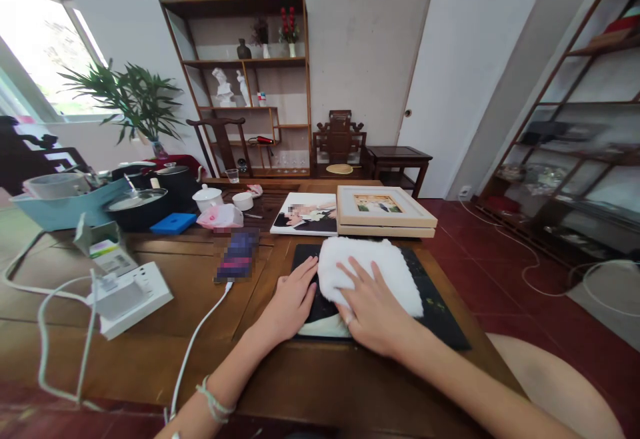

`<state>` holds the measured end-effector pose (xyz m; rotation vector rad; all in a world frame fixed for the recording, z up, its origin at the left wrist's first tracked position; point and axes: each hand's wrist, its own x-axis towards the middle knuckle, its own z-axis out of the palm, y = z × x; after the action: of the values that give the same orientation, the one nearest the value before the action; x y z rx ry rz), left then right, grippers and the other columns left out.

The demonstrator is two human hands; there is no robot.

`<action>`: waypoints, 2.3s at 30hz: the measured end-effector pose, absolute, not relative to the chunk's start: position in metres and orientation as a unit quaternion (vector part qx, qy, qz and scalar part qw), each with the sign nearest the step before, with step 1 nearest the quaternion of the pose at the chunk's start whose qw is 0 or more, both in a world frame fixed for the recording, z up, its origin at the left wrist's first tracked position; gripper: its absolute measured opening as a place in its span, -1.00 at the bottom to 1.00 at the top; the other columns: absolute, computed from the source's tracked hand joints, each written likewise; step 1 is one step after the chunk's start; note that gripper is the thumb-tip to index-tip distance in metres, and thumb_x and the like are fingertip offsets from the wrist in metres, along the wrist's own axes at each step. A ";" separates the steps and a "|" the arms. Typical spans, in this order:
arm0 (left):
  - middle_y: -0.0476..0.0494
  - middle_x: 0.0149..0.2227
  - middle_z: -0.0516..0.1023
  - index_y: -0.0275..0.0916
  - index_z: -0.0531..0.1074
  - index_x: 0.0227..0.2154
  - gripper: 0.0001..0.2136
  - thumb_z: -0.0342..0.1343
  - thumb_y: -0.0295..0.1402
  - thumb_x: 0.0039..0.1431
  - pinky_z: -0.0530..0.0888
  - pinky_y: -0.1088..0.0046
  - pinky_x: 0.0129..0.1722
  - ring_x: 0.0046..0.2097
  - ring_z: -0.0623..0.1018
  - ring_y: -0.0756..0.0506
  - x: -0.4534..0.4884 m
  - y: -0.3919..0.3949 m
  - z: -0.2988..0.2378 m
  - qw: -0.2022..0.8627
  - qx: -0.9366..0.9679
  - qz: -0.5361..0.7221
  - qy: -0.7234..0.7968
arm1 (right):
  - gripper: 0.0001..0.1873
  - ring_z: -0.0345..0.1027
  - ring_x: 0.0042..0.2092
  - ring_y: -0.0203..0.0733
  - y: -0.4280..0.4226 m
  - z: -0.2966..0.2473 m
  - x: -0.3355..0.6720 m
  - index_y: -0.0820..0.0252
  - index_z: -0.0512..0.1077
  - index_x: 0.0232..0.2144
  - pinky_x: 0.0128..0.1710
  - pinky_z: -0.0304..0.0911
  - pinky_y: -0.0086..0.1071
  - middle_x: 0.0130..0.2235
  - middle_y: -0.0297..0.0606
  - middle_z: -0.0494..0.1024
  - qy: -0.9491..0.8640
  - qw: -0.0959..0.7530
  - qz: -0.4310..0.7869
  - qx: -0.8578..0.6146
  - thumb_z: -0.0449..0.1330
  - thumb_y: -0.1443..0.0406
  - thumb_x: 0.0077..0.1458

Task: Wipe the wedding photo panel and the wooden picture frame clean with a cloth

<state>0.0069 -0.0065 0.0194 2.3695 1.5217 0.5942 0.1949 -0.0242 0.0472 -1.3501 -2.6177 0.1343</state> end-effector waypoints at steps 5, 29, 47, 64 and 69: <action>-0.24 0.26 0.07 -0.31 0.12 0.15 -0.59 -0.25 -0.39 0.26 0.18 0.12 0.12 0.26 0.09 -0.12 0.009 -0.008 0.023 0.133 0.811 0.181 0.541 | -0.70 -0.35 0.27 0.19 -0.084 0.048 0.210 0.17 0.47 -0.19 0.16 -0.34 0.20 0.26 -0.13 0.00 -0.908 0.066 0.101 -0.401 0.05 0.24 0.06; -0.18 0.29 -0.06 -0.22 -0.16 0.25 -0.51 -0.35 -0.20 0.30 0.03 0.15 0.20 0.29 0.01 -0.10 0.007 -0.011 0.020 0.215 0.760 0.293 0.539 | -0.70 -0.30 0.28 0.03 -0.037 0.057 0.204 0.15 0.46 -0.18 0.18 -0.41 0.14 0.24 -0.19 0.10 -0.941 0.096 0.090 -0.310 0.00 0.25 0.13; -0.17 0.21 0.19 -0.20 0.23 0.08 -0.65 -0.18 -0.39 0.25 0.20 0.19 0.12 0.24 0.16 -0.07 0.008 -0.008 0.016 0.137 0.815 0.238 0.511 | -0.44 0.08 0.15 0.17 -0.009 0.054 0.267 0.26 0.38 -0.05 0.06 0.05 0.02 0.09 -0.04 0.34 -0.740 0.196 0.216 -0.605 -0.17 0.03 0.17; -0.19 0.17 0.26 -0.23 0.26 0.07 -0.66 -0.15 -0.40 0.25 0.23 0.19 0.10 0.21 0.22 -0.13 0.008 -0.008 0.018 0.126 0.818 0.241 0.506 | -0.58 0.36 -0.19 -0.02 0.059 0.070 0.188 0.24 0.42 -0.36 -0.15 0.17 -0.24 -0.21 -0.12 0.54 -0.819 0.216 0.268 -0.459 -0.11 0.09 0.18; -0.18 0.21 0.20 -0.22 0.25 0.07 -0.66 -0.17 -0.40 0.25 0.19 0.20 0.14 0.24 0.17 -0.08 0.009 -0.009 0.017 0.133 0.814 0.233 0.516 | -0.54 0.23 0.03 0.15 0.042 0.061 0.265 0.27 0.39 -0.14 0.02 0.05 -0.05 -0.02 0.01 0.44 -0.786 0.210 0.209 -0.542 -0.13 0.08 0.18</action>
<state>0.0088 -0.0092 0.0173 2.3611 1.4955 0.6748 0.2653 0.0417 0.0609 -1.5067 -2.1864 0.5816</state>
